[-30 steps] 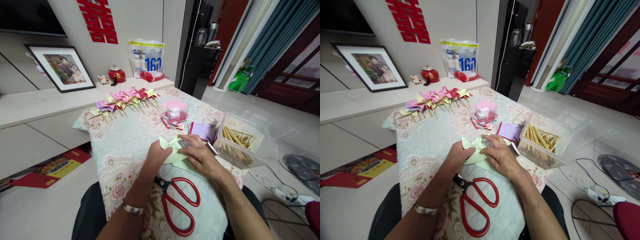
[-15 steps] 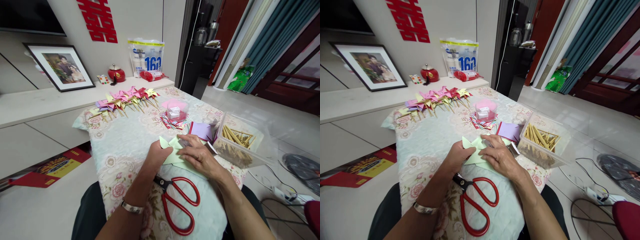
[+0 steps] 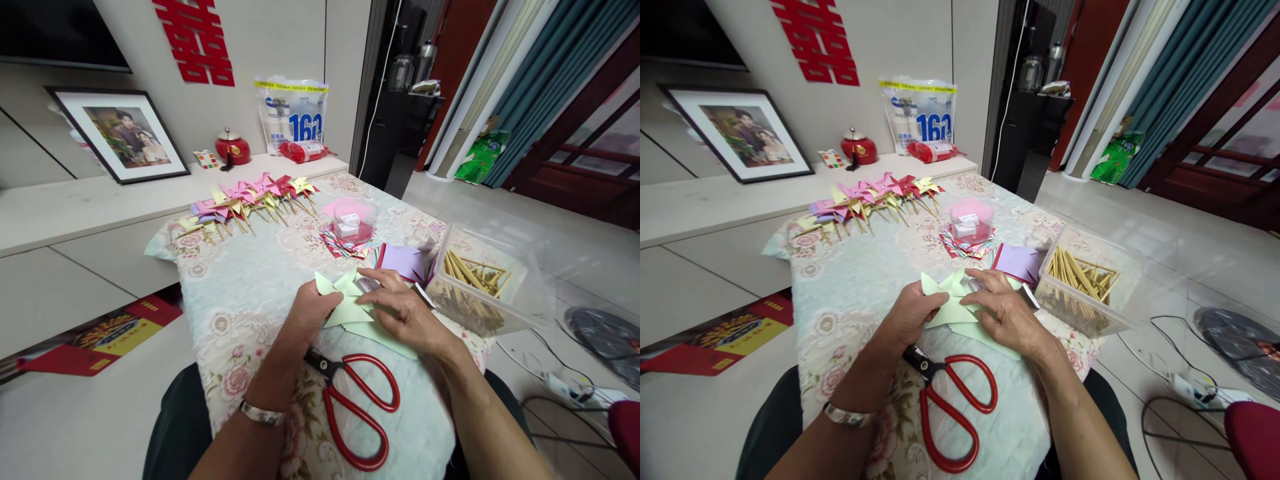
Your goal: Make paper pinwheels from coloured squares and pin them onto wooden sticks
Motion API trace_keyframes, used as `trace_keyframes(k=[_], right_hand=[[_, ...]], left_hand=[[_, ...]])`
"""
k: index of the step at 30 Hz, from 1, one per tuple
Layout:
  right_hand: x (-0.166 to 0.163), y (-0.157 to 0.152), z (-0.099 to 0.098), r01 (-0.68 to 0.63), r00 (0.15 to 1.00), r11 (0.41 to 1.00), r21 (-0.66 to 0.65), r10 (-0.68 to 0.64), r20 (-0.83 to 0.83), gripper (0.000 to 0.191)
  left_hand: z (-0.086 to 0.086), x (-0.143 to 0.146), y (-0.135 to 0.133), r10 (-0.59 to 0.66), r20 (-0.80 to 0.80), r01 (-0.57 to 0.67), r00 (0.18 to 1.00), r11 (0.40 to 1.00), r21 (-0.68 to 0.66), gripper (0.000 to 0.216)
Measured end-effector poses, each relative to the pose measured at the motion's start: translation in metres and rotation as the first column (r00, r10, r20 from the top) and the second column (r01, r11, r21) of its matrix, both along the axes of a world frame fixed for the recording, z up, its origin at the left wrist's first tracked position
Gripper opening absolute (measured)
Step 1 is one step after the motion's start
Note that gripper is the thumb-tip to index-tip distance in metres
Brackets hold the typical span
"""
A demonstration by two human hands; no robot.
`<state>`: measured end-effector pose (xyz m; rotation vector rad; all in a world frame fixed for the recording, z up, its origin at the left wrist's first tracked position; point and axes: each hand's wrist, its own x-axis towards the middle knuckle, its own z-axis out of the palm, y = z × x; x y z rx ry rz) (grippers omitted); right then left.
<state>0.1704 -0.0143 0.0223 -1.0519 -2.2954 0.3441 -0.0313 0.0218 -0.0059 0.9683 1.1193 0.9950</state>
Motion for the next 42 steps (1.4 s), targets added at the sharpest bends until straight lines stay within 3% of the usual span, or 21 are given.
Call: trace_keyframes(k=[15,32,36,42], right_hand=[[-0.002,0.002,-0.001,-0.012,1.0,0.999,0.052,0.013,-0.018,0.025],[-0.016,-0.002,0.0,0.069,0.998,0.992,0.105,-0.07,0.004,0.01],[-0.017,-0.003,0.001,0.074,0.997,0.995,0.064,-0.073,-0.014,0.014],[-0.017,-0.004,0.0,0.088,0.995,0.996,0.015,-0.088,-0.041,0.017]], left_hand=[[0.0,0.0,-0.001,-0.029,-0.022,0.029,0.999,0.999,0.015,0.015],[0.0,0.004,-0.004,-0.059,-0.047,0.062,0.997,0.996,0.059,0.018],[-0.001,0.005,-0.003,-0.059,-0.041,0.06,0.997,0.997,0.046,0.011],[0.0,0.004,-0.003,-0.032,-0.088,0.037,0.996,0.997,0.062,0.025]])
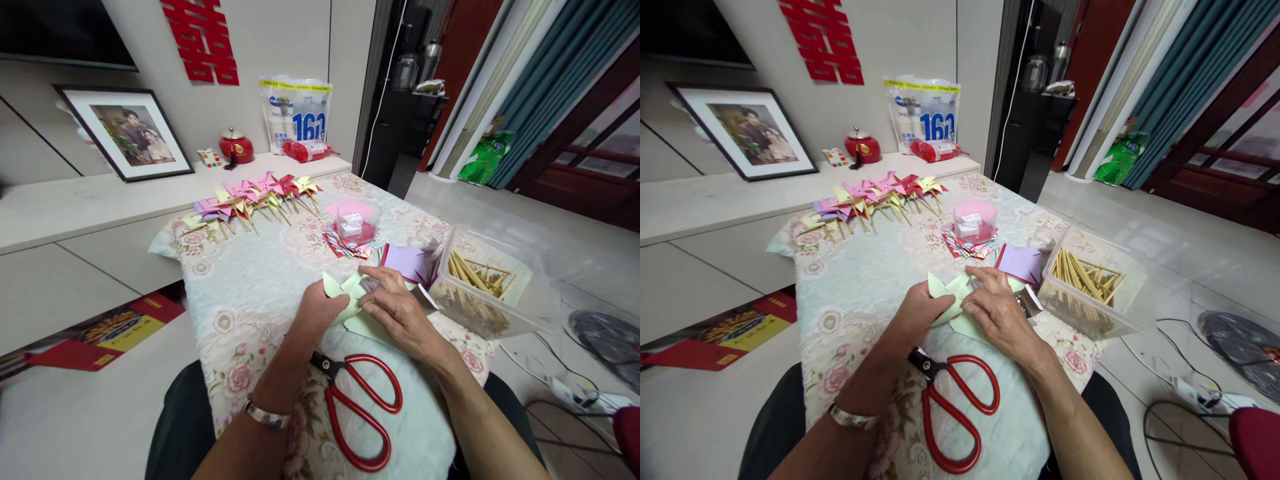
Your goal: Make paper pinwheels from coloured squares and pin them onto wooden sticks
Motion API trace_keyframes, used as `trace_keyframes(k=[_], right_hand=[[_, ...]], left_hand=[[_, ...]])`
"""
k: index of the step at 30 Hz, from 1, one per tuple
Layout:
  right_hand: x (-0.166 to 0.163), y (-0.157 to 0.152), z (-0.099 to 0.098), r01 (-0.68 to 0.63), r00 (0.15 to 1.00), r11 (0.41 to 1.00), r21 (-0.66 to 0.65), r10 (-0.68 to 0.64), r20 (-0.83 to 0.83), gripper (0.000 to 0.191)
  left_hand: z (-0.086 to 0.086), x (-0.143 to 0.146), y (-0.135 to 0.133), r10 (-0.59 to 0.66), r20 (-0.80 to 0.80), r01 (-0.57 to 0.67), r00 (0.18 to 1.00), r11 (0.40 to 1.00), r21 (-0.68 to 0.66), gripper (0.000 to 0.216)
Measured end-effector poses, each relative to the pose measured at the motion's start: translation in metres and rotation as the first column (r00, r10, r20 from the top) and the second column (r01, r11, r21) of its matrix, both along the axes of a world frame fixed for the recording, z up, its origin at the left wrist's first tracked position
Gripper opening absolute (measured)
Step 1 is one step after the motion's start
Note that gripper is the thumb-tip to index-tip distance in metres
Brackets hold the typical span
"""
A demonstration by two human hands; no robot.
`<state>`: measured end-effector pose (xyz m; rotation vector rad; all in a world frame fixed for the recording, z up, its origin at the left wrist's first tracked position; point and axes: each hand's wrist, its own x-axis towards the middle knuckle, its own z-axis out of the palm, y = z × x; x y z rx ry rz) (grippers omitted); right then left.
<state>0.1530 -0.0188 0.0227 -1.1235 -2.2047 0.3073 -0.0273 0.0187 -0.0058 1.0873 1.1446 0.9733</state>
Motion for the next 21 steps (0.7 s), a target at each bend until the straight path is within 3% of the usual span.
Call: trace_keyframes(k=[8,15,21], right_hand=[[-0.0018,0.0048,-0.0088,0.053,0.997,0.998,0.016,-0.052,-0.064,0.008],[0.0021,0.0048,-0.006,0.027,0.998,0.997,-0.073,-0.031,-0.052,0.019],[0.0054,0.0061,-0.0084,0.022,0.993,0.994,-0.109,-0.035,-0.115,0.012]], left_hand=[[0.0016,0.0014,-0.0023,-0.023,-0.022,0.024,0.999,1.0,0.009,0.026],[-0.0002,0.0045,0.0,-0.002,-0.004,0.002,1.0,0.995,-0.104,0.022],[-0.0034,0.0015,0.0002,0.019,-0.02,-0.02,1.0,0.999,-0.029,0.02]])
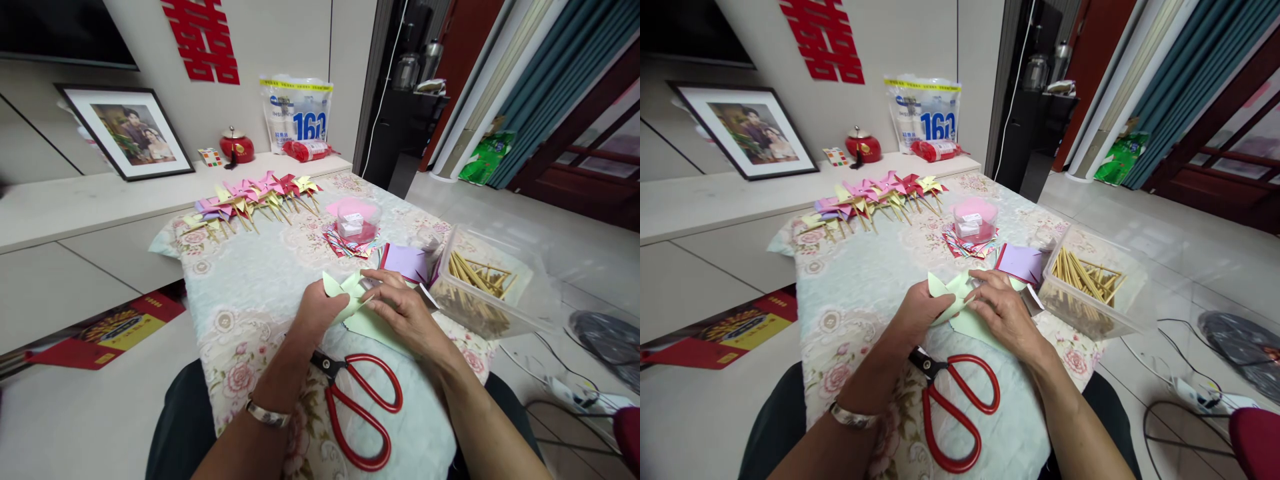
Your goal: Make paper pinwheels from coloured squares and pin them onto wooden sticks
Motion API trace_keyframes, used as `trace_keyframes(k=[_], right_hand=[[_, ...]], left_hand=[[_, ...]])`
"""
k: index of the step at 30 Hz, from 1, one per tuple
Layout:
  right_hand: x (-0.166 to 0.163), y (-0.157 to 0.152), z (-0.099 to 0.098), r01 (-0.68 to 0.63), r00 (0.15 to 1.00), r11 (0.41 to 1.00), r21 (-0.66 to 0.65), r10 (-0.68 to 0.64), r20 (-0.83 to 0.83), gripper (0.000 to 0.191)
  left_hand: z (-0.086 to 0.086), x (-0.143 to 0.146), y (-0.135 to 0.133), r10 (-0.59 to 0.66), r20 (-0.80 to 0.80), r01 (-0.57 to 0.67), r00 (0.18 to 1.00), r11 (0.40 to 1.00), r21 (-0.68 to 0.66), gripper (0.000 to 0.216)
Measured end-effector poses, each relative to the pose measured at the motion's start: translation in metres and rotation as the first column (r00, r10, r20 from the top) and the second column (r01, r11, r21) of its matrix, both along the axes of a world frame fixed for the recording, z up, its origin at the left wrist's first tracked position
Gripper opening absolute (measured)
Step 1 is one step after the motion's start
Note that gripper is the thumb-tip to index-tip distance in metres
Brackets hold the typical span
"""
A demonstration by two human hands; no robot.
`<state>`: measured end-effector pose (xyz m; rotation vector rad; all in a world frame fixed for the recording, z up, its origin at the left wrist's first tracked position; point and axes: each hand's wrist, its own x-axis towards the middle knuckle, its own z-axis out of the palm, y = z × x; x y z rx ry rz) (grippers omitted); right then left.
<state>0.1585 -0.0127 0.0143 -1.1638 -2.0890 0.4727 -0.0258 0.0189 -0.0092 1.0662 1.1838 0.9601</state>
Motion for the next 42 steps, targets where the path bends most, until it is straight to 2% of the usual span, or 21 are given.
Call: trace_keyframes(k=[3,8,13,20,28,35,42], right_hand=[[0.0,0.001,-0.001,0.01,1.0,1.0,-0.019,-0.01,-0.026,0.008],[-0.002,-0.002,0.004,-0.007,1.0,0.999,-0.036,0.007,0.009,0.013],[-0.006,-0.004,0.007,-0.004,0.999,1.0,-0.003,0.005,0.047,0.011],[-0.009,-0.006,0.008,-0.005,0.999,1.0,-0.031,0.006,0.039,0.015],[-0.008,-0.005,0.007,0.019,0.999,0.996,-0.092,-0.022,-0.04,0.014],[-0.006,-0.006,0.007,-0.015,1.0,0.997,-0.077,0.016,0.007,0.014],[-0.009,-0.006,0.008,-0.032,0.998,0.999,-0.04,0.034,0.052,0.016]], left_hand=[[-0.001,-0.001,0.0,-0.007,-0.017,0.007,1.0,1.0,0.012,0.018],[0.0,-0.001,-0.001,-0.052,0.009,0.052,0.999,0.998,0.042,0.024],[0.002,-0.001,-0.002,-0.063,0.017,0.063,0.998,0.998,0.028,0.027],[-0.002,-0.001,-0.001,-0.105,-0.016,0.106,0.994,0.994,0.039,0.027],[0.002,-0.001,-0.001,-0.095,-0.007,0.095,0.995,0.995,0.035,0.024],[0.005,0.0,-0.003,-0.093,0.006,0.092,0.996,0.996,0.021,0.021],[-0.006,-0.002,-0.001,-0.085,0.073,0.083,0.994,0.996,0.026,0.015]])
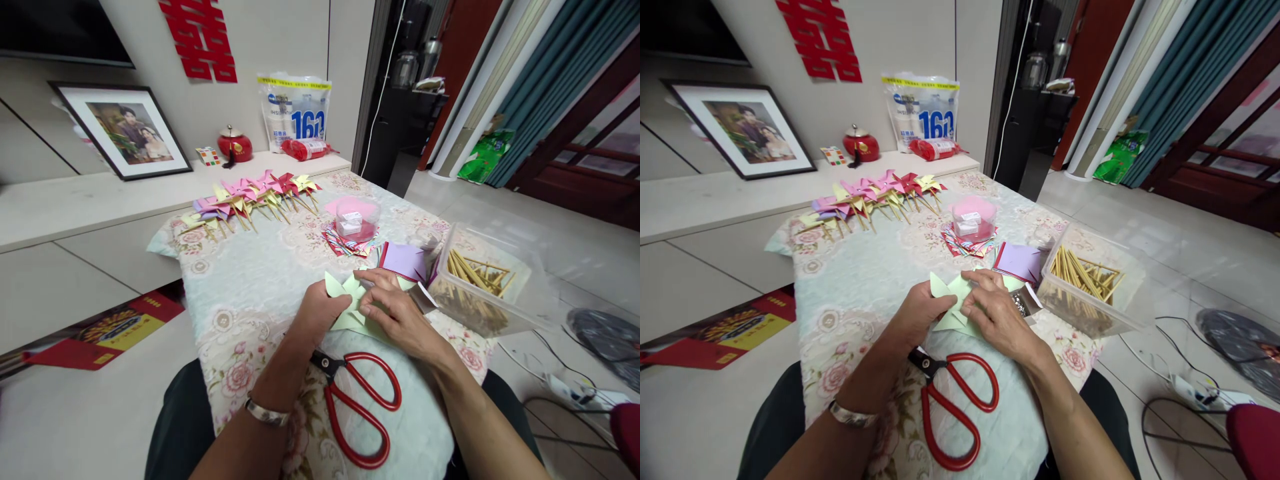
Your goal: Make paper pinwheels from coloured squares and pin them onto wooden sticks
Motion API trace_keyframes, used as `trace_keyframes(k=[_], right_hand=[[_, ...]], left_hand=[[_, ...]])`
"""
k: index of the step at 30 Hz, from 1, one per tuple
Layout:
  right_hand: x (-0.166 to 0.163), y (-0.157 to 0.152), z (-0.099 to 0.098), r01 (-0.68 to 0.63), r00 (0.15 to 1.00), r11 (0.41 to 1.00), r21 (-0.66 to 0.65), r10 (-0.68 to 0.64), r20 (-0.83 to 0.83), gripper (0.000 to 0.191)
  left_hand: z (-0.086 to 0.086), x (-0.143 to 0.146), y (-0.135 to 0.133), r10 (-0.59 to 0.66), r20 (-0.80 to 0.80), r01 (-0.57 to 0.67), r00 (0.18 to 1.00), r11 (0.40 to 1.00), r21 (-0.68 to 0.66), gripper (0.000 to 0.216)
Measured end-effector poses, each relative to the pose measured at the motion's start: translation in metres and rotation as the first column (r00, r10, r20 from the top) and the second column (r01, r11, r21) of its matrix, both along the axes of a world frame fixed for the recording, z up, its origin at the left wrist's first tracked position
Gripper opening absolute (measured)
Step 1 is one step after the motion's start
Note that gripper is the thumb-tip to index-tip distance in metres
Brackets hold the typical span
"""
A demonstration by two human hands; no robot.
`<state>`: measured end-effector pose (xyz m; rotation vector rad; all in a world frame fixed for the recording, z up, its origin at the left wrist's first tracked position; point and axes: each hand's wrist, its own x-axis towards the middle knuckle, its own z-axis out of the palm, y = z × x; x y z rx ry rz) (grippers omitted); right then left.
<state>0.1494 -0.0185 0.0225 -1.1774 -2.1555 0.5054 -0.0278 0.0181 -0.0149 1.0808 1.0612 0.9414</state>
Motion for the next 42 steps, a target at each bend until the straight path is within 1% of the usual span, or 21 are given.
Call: trace_keyframes(k=[3,6,9,12,17,22,28,31,36,42], right_hand=[[-0.004,0.0,-0.001,0.046,0.998,0.999,0.022,-0.045,-0.051,0.016],[-0.008,-0.001,-0.003,0.122,0.988,0.99,0.071,-0.115,-0.098,0.014],[-0.012,-0.002,-0.005,0.171,0.982,0.977,0.128,-0.159,-0.103,0.013],[-0.014,-0.002,-0.007,0.192,0.98,0.968,0.16,-0.181,-0.084,0.013],[-0.015,-0.001,-0.009,0.214,0.975,0.967,0.139,-0.204,-0.083,0.016],[-0.015,-0.001,-0.011,0.233,0.971,0.966,0.108,-0.226,-0.071,0.014],[-0.015,0.0,-0.013,0.25,0.967,0.962,0.111,-0.243,-0.071,0.013],[-0.015,-0.001,-0.014,0.252,0.967,0.961,0.118,-0.245,-0.065,0.013],[-0.016,0.0,-0.016,0.25,0.968,0.956,0.151,-0.246,-0.044,0.014],[-0.015,0.0,-0.017,0.258,0.966,0.953,0.162,-0.26,-0.01,0.012]], left_hand=[[-0.002,0.001,0.0,-0.006,0.062,0.009,0.998,0.999,-0.037,0.015],[0.001,0.004,-0.002,0.003,0.112,0.005,0.994,0.998,-0.067,0.014],[0.006,0.007,-0.004,0.012,0.119,-0.005,0.993,0.999,-0.054,0.01],[0.009,0.008,-0.005,0.02,0.117,-0.014,0.993,0.999,-0.048,0.011],[0.014,0.008,-0.006,0.048,0.053,-0.048,0.997,0.999,-0.01,0.007],[0.02,0.008,-0.008,0.042,0.012,-0.042,0.999,0.999,0.0,0.006],[0.013,0.007,-0.006,0.045,-0.032,-0.045,0.998,0.999,0.015,0.009],[0.01,0.007,-0.005,0.025,-0.036,-0.024,0.999,0.999,0.022,0.011],[0.013,0.009,-0.006,0.021,-0.09,-0.018,0.996,0.999,0.028,0.014],[0.014,0.009,-0.006,0.023,-0.113,-0.017,0.993,0.998,0.058,0.022]])
